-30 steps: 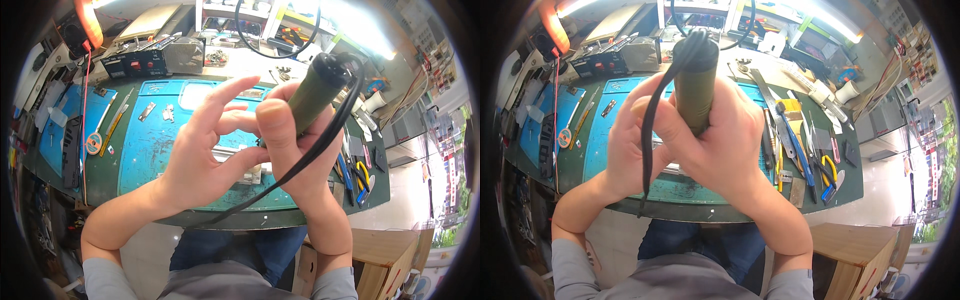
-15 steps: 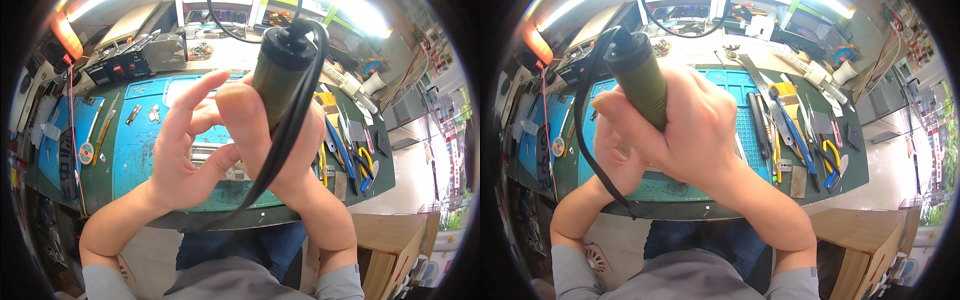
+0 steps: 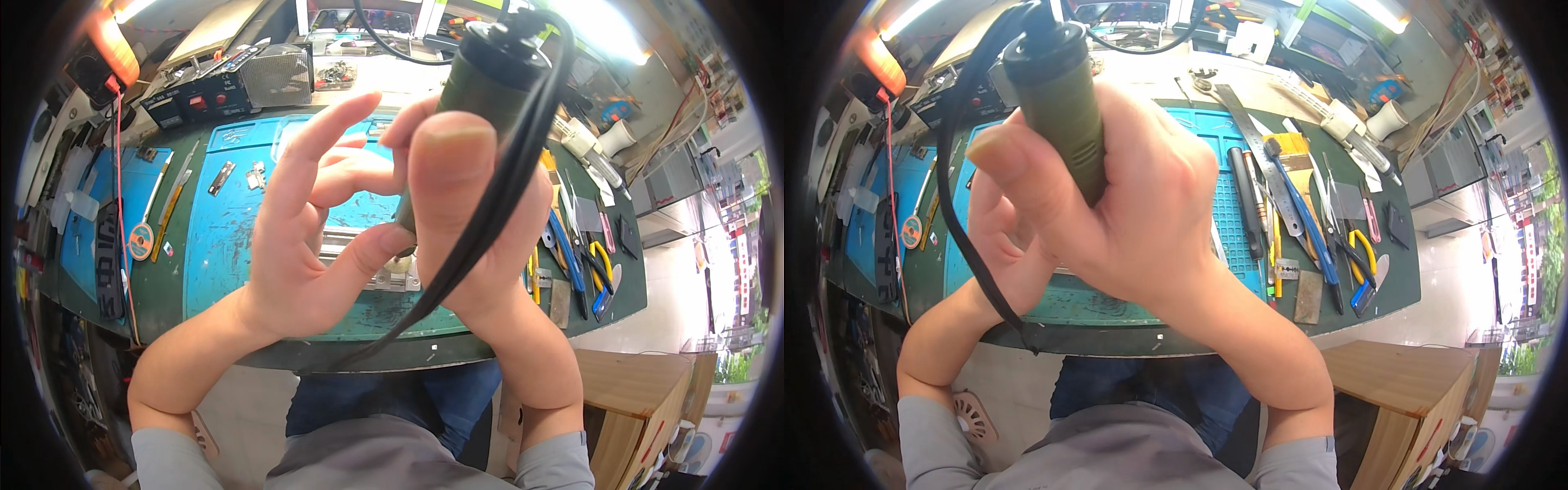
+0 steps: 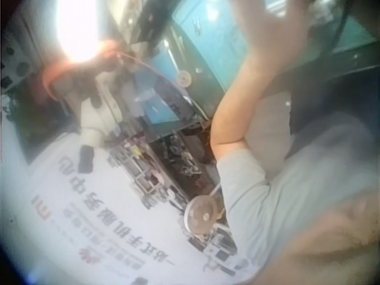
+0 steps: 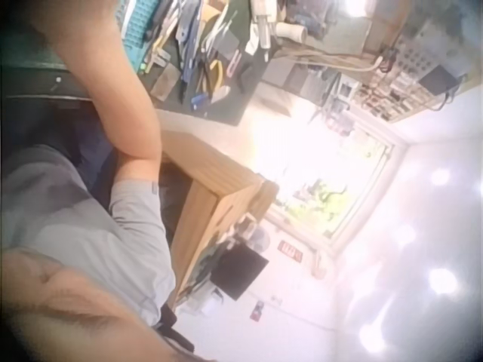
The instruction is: The person uses a rotary tool to grind or polish small metal components held in a vise on a workbench. They repeatedly adjust the tool and the parts, occasionally using a brush to clear debris. The task involves precise hand movements and tool handling.
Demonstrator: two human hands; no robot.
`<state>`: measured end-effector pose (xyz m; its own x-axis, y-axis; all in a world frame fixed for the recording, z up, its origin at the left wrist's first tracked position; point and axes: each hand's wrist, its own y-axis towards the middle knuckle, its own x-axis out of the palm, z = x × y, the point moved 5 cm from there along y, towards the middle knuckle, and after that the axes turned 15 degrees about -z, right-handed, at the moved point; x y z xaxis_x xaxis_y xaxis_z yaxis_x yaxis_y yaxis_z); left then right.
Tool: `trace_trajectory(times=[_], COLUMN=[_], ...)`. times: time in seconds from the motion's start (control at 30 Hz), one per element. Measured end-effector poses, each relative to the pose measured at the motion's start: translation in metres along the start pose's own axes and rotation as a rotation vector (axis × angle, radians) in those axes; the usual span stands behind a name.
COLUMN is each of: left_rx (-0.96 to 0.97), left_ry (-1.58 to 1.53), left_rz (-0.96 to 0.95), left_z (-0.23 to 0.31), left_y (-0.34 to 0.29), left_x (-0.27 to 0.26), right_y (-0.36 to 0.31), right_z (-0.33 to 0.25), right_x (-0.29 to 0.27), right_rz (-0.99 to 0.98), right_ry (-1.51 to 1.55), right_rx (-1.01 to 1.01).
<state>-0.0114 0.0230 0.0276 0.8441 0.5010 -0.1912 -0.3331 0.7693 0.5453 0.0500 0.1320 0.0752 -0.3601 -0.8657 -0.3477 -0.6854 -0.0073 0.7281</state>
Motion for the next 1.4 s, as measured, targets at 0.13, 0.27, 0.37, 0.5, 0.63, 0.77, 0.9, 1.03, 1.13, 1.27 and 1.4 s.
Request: trace_trajectory(times=[0.13, 0.27, 0.37, 0.5, 0.63, 0.77, 0.9, 1.03, 1.13, 1.27, 1.4], left_rx=[0.001, -0.028, -0.027, 0.001, -0.008, -0.029, -0.044, -0.054, -0.056, -0.045, -0.058], left_ry=[-0.040, -0.029, -0.065, -0.063, -0.059, -0.081, -0.055, -0.042, -0.027, -0.010, -0.003], left_rz=[0.028, 0.001, -0.012, -0.002, -0.001, 0.005, -0.006, -0.026, -0.021, -0.040, -0.035], left_z=[-0.001, 0.002, 0.000, -0.003, -0.004, -0.007, -0.009, -0.008, -0.008, -0.008, -0.008], left_y=[-0.001, 0.003, 0.002, 0.001, 0.001, -0.002, -0.004, -0.004, -0.005, -0.004, -0.005], left_x=[0.000, 0.000, 0.002, 0.003, 0.004, 0.004, 0.003, 0.003, 0.002, 0.002, 0.002], right_y=[0.001, -0.001, -0.002, -0.004, -0.005, -0.007, -0.006, -0.006, -0.006, -0.006, -0.007], right_z=[-0.009, 0.002, -0.006, -0.006, -0.003, 0.008, 0.002, -0.001, -0.001, 0.000, 0.002], right_x=[0.000, 0.003, 0.001, 0.001, 0.001, 0.002, 0.001, 0.000, 0.001, 0.000, 0.000], right_rz=[-0.013, 0.072, 0.043, 0.041, 0.053, 0.031, 0.017, 0.016, 0.019, 0.014, -0.019], right_ry=[-0.069, -0.087, -0.100, -0.138, -0.159, -0.102, -0.123, -0.171, -0.171, -0.173, -0.160], right_rx=[0.174, -0.039, 0.090, 0.133, 0.106, 0.080, 0.120, 0.126, 0.133, 0.136, 0.147])
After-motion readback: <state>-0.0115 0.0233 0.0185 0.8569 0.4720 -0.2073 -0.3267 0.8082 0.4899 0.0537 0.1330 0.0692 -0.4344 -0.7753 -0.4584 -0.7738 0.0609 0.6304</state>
